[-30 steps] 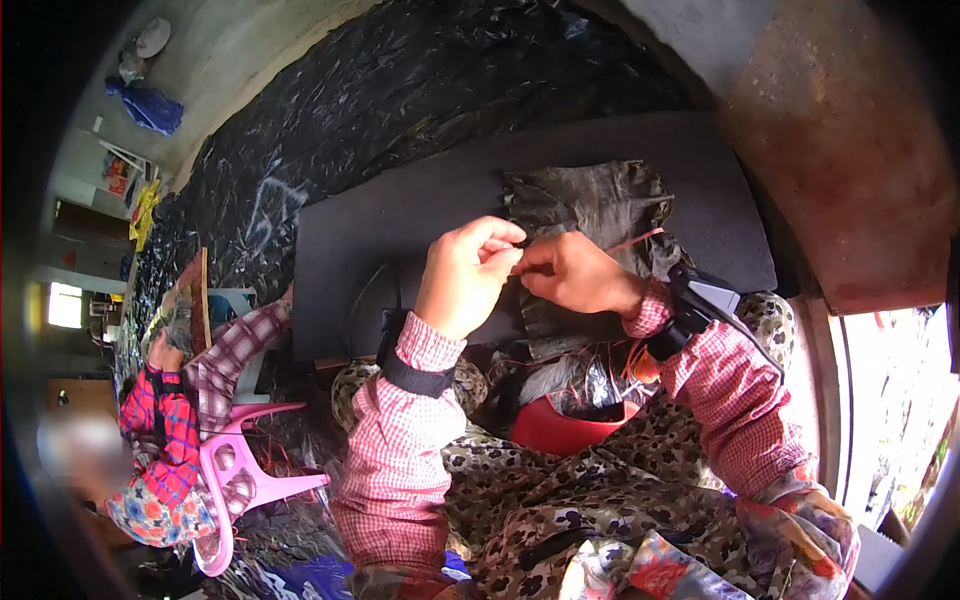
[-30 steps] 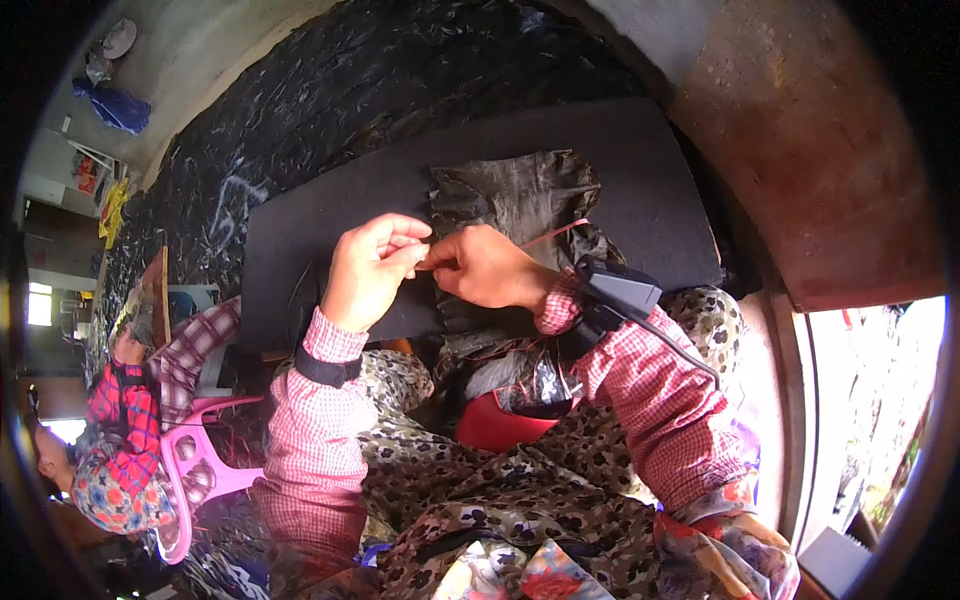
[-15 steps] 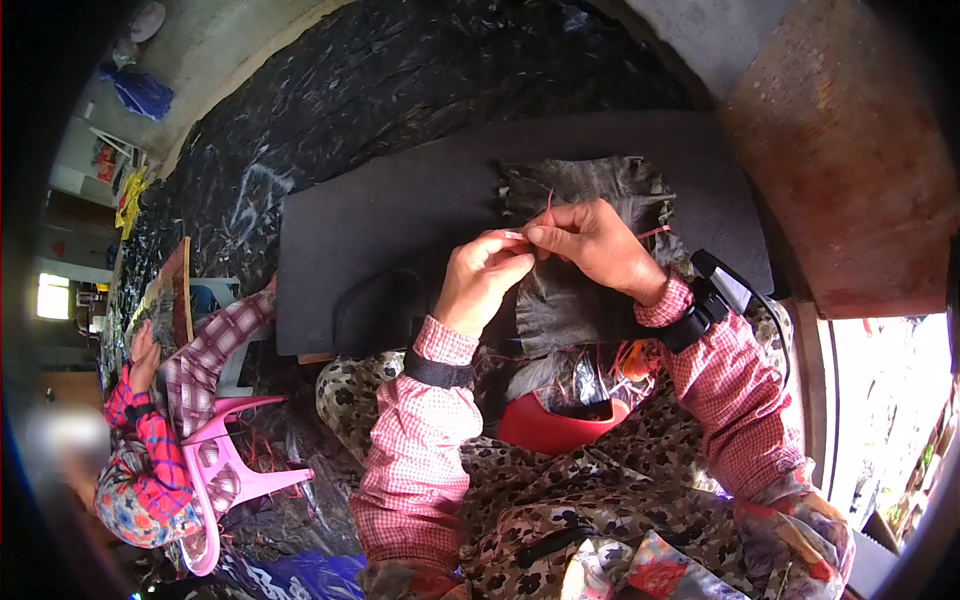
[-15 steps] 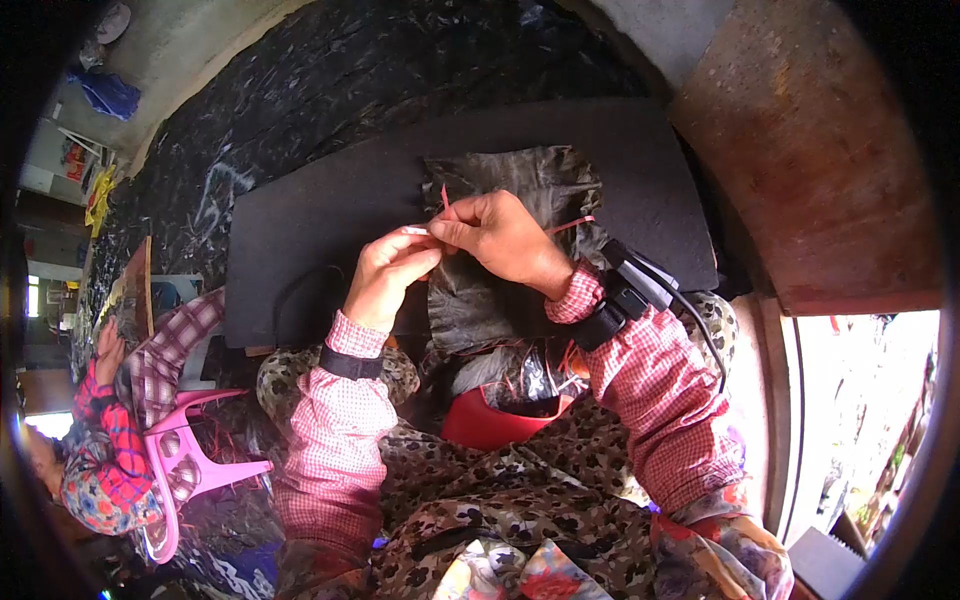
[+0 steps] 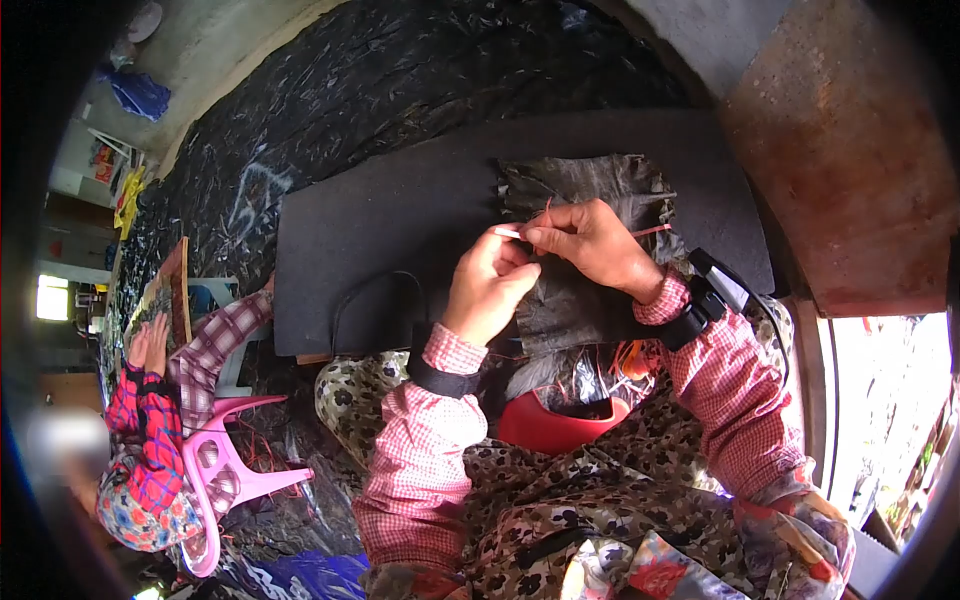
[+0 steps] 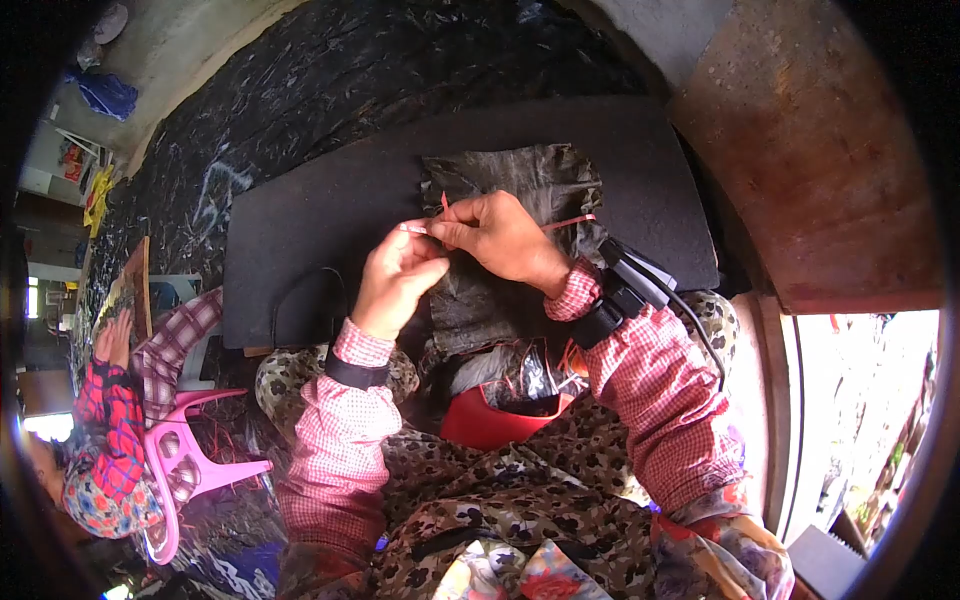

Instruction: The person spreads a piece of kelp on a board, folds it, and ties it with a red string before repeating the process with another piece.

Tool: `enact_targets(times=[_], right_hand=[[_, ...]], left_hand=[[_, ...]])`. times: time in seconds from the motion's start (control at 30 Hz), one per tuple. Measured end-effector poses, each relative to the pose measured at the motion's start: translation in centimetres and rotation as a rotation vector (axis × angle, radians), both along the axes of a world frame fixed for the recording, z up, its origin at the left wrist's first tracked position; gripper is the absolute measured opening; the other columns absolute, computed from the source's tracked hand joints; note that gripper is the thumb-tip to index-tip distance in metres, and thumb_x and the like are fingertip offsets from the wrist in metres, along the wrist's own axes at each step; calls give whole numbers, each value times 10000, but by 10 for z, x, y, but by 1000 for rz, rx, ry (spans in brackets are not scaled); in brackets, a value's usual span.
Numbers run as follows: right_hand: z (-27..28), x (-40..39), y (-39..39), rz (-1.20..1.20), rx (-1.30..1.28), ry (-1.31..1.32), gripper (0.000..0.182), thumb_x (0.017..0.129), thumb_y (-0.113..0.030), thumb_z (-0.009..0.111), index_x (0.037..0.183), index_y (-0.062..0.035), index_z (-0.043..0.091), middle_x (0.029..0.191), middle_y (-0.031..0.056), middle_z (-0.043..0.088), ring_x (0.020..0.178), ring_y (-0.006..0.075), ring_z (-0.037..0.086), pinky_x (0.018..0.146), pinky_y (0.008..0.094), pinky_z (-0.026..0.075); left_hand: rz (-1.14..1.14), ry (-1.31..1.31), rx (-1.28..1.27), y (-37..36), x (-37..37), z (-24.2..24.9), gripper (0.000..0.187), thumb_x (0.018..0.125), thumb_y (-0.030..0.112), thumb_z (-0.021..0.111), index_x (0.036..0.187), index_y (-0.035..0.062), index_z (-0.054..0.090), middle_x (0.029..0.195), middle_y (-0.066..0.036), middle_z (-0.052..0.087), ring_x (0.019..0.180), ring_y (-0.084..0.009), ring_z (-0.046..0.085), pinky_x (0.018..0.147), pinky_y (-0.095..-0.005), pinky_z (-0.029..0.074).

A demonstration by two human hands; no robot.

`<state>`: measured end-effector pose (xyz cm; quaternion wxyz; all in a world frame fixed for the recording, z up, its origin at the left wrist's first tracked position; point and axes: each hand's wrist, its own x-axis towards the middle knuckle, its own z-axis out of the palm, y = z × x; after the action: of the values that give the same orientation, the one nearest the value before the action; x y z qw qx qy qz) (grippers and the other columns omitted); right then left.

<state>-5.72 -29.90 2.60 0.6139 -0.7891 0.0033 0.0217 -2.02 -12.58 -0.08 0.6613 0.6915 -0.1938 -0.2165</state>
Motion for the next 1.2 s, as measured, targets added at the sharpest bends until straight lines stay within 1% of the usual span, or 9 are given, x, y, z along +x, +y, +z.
enact_targets(times=[0.17, 0.33, 0.4, 0.53, 0.6, 0.77, 0.83, 0.93, 1.2], right_hand=[[-7, 1, 0, -25, -34, -42, 220, 865, -167, 634, 937, 36, 678, 766, 110, 685, 739, 98, 616, 677, 272, 491], [-7, 3, -1, 21, 25, -70, 208, 856, -157, 638, 932, 33, 676, 814, 132, 693, 770, 126, 641, 696, 283, 496], [-11, 3, -2, 39, -3, -90, 199, 853, -152, 637, 924, 29, 677, 823, 134, 688, 770, 150, 647, 698, 290, 497], [-12, 3, -2, 86, -126, -199, 162, 808, -121, 653, 898, 9, 684, 823, 137, 662, 773, 247, 653, 711, 323, 503], [-8, 1, -3, 86, -243, -238, 140, 790, -83, 664, 899, 1, 686, 819, 124, 654, 771, 241, 644, 714, 324, 504], [-13, -1, 0, 90, -483, -369, 110, 719, -22, 670, 827, -3, 665, 805, 129, 623, 783, 300, 621, 704, 367, 504], [-9, -3, -1, 148, -434, -349, 112, 723, -25, 663, 833, -2, 663, 810, 129, 623, 786, 306, 621, 706, 371, 504], [-8, -4, -1, 161, -486, -353, 106, 735, -35, 654, 837, -8, 656, 820, 130, 623, 795, 311, 621, 707, 376, 504], [-15, -8, 9, -134, -717, -516, 103, 774, -111, 633, 819, -44, 569, 770, 124, 615, 783, 310, 622, 672, 399, 500]], left_hand=[[-11, -325, 534, -1, -3, -2, 373, 728, 35, 627, 1097, 33, 570, 729, -93, 627, 645, -207, 622, 630, -331, 500], [101, -181, 202, -6, 0, -10, 237, 778, 88, 638, 1004, 17, 629, 764, -131, 637, 671, -279, 635, 645, -374, 503], [108, -355, 385, -6, 2, -13, 170, 798, 83, 635, 950, 10, 648, 774, -120, 640, 663, -213, 633, 618, -326, 496], [175, -432, 298, -8, 5, -23, 138, 811, 87, 628, 917, 6, 662, 770, -108, 660, 673, -159, 637, 614, -292, 494], [173, -145, 263, -5, 6, -19, 138, 807, 84, 616, 893, -9, 670, 773, -109, 683, 693, -153, 652, 636, -288, 503], [163, -17, 290, -5, 8, -15, 154, 812, 81, 607, 902, -27, 669, 785, -101, 695, 694, -140, 649, 643, -274, 503], [160, 2, 237, -2, 8, -20, 117, 841, 69, 618, 906, -19, 663, 749, -5, 640, 619, -51, 526, 541, -204, 415], [149, -7, 263, -2, 9, -19, 140, 813, 92, 618, 888, -15, 667, 784, -115, 686, 690, -150, 646, 625, -290, 498], [124, -222, 271, -5, -12, -7, 175, 831, 128, 635, 893, -35, 645, 900, -117, 665, 681, -177, 645, 613, -297, 491]])
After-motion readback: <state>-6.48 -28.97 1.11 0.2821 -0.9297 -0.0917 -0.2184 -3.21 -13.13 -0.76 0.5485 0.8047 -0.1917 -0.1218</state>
